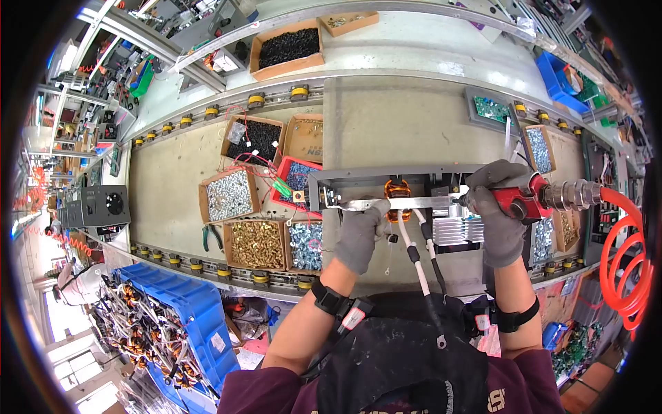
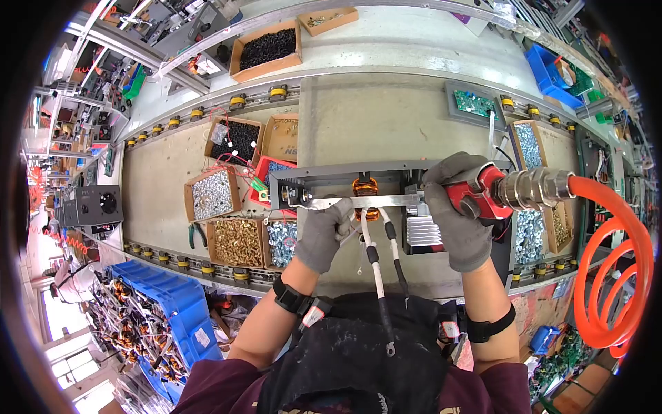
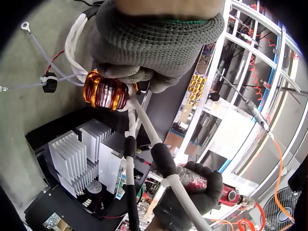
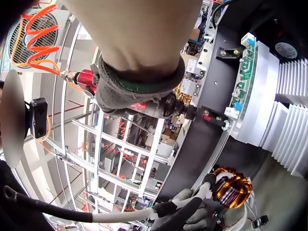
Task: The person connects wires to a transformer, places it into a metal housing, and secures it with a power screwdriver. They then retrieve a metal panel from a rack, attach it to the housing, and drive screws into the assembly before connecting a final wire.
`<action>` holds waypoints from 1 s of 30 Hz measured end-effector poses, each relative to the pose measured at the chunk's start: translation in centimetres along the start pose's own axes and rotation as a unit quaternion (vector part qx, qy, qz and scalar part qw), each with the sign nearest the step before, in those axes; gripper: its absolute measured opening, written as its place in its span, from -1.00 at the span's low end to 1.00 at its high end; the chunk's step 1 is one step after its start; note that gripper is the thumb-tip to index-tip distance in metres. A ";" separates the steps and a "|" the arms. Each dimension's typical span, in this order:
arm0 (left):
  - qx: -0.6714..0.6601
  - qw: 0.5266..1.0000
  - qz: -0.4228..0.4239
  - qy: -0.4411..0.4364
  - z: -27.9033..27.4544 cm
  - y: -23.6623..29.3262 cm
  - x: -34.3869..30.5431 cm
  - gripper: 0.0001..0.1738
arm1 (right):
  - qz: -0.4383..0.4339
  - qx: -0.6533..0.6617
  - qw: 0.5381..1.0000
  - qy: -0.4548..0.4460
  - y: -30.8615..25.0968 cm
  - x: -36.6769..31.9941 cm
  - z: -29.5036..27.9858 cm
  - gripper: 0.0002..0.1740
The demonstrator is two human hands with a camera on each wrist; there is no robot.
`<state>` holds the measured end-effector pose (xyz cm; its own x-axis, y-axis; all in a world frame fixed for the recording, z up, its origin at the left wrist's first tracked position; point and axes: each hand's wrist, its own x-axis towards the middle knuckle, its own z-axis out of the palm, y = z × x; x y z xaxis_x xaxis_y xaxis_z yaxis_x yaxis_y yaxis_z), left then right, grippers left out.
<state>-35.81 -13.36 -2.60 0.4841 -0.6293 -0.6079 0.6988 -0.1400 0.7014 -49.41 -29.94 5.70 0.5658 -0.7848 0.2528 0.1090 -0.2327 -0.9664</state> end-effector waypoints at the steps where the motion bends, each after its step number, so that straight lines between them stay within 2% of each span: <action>1: 0.016 1.000 -0.013 0.010 0.1 0.2 -0.2 -0.72 | -0.014 0.001 1.000 -0.015 0.1 0.1 0.0 -0.68; 2: 0.016 1.000 -0.013 0.010 0.0 0.6 -0.5 -0.72 | -0.028 0.002 0.999 -0.029 0.1 0.2 0.0 -0.69; 4: 0.102 0.994 -0.030 -0.039 -0.4 1.5 -1.2 -0.79 | -0.013 0.032 0.999 -0.035 -0.2 0.3 0.1 -0.69; 5: 0.103 0.994 -0.028 -0.039 -0.6 1.2 -1.5 -0.79 | 0.004 0.062 0.997 -0.040 -0.4 0.3 0.1 -0.69; 6: 0.039 0.998 -0.043 -0.037 -1.0 0.8 -1.9 -0.80 | 0.001 0.064 0.997 -0.040 -0.4 0.4 0.1 -0.69; 7: -0.024 0.997 -0.059 -0.035 -1.2 0.6 -2.5 -0.75 | -0.002 0.044 0.998 -0.045 -0.3 0.4 -0.1 -0.70; 9: -0.021 0.998 -0.036 -0.049 -1.2 1.8 -4.0 -0.70 | -0.011 0.026 0.998 -0.049 0.1 0.2 -0.6 -0.71; 11: -0.018 0.998 -0.012 -0.062 -0.6 3.2 -5.5 -0.65 | 0.049 -0.095 0.994 -0.013 0.4 -0.5 -1.1 -0.68; 12: -0.014 0.998 0.008 -0.063 -0.2 3.8 -5.9 -0.64 | 0.044 -0.092 0.995 -0.013 -0.5 -0.7 -1.0 -0.68; 14: -0.009 0.997 0.035 -0.065 0.9 5.5 -6.5 -0.63 | 0.084 0.027 0.996 0.032 -3.8 -0.5 -0.2 -0.63; 16: 0.031 0.992 -0.034 -0.118 2.2 7.1 -6.6 -0.61 | 0.013 0.129 0.990 0.057 -6.7 -1.4 1.0 -0.63; 18: 0.015 0.989 -0.021 -0.145 3.2 6.6 -6.3 -0.63 | -0.108 0.247 0.963 0.016 -8.7 -1.6 1.9 -0.63; 20: -0.115 0.972 -0.051 -0.198 4.6 6.7 -6.3 -0.71 | -0.126 0.240 0.962 0.023 -10.1 -2.0 2.0 -0.61; 21: -0.126 0.974 -0.051 -0.180 5.3 6.4 -6.3 -0.70 | -0.139 0.233 0.962 0.020 -10.6 -2.2 2.1 -0.58; 24: -0.158 0.957 -0.058 -0.235 5.3 5.8 -6.4 -0.69 | -0.105 0.214 0.970 0.051 -11.7 -3.1 2.6 -0.62; 26: -0.147 0.959 -0.064 -0.233 5.3 5.8 -6.7 -0.68 | -0.099 0.210 0.971 0.058 -11.8 -3.3 2.6 -0.60; 28: -0.135 0.961 -0.070 -0.232 5.4 5.8 -7.1 -0.66 | -0.148 0.205 0.967 0.026 -11.2 -3.4 2.2 -0.48; 30: -0.120 0.967 -0.084 -0.208 5.5 5.8 -7.3 -0.65 | -0.131 0.167 0.976 0.044 -11.4 -4.4 2.1 -0.49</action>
<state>-38.17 -13.76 7.92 0.1345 -0.8736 -0.4676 0.8758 -0.1160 0.4685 -51.40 -22.63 15.53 0.4112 -0.7731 0.4829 0.5096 -0.2443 -0.8250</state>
